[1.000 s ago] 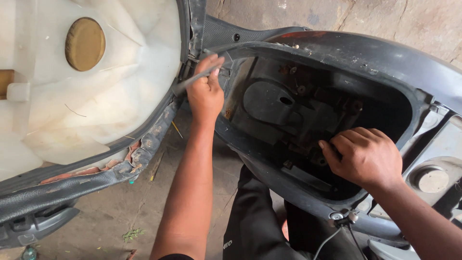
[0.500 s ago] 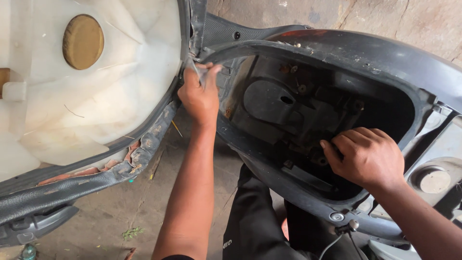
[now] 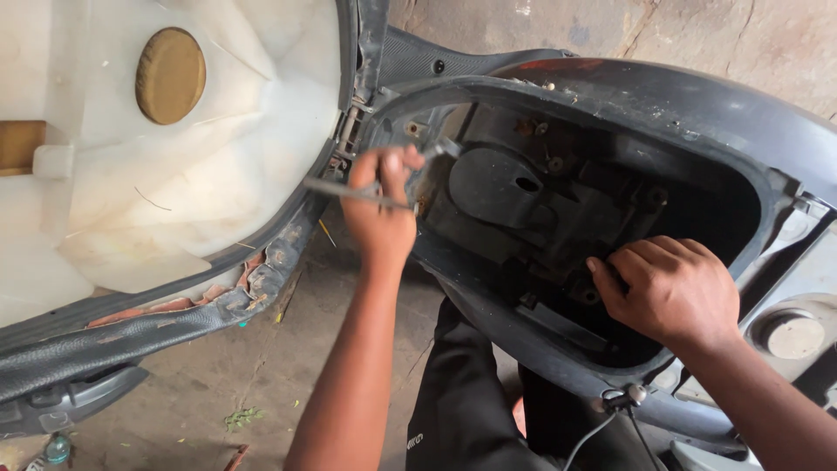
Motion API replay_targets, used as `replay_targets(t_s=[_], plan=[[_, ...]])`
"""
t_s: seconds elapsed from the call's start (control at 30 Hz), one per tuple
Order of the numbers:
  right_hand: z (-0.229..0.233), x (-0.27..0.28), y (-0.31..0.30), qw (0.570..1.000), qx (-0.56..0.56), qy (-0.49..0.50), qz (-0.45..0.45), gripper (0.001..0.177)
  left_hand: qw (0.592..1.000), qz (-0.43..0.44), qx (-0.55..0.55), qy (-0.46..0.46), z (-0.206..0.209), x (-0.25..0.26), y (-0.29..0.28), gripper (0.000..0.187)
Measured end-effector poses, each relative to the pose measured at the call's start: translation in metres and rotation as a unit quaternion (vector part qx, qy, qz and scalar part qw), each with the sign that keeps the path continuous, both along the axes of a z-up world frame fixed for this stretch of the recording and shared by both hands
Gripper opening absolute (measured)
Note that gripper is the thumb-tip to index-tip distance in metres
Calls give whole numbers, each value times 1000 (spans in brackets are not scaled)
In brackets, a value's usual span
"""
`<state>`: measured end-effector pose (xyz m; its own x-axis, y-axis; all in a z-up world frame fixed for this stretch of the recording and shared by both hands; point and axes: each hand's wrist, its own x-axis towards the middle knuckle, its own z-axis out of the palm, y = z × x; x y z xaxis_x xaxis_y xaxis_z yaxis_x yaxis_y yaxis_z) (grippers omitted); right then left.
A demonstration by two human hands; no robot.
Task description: The recorder is dismantling and repairing internal components under the seat of a scooter using various hand tools.
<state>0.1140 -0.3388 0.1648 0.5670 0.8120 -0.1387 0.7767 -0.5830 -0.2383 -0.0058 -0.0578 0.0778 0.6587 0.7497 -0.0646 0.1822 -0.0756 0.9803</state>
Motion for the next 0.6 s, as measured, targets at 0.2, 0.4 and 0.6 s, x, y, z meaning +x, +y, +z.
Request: replay_targets(t_s=[0.2,0.4,0.6], plan=[[2,-1,3,1000,-17,0,-6,41,996,-30,-70,-53,46,-41,-38,25],[2,-4,1,1000,-16,-12,2,37,986,-113,97,-74,57,-36,-40,14],[2,-4,1,1000,-17,-5,-10,40,985,-108,99,-91,43,-31,-42,15]])
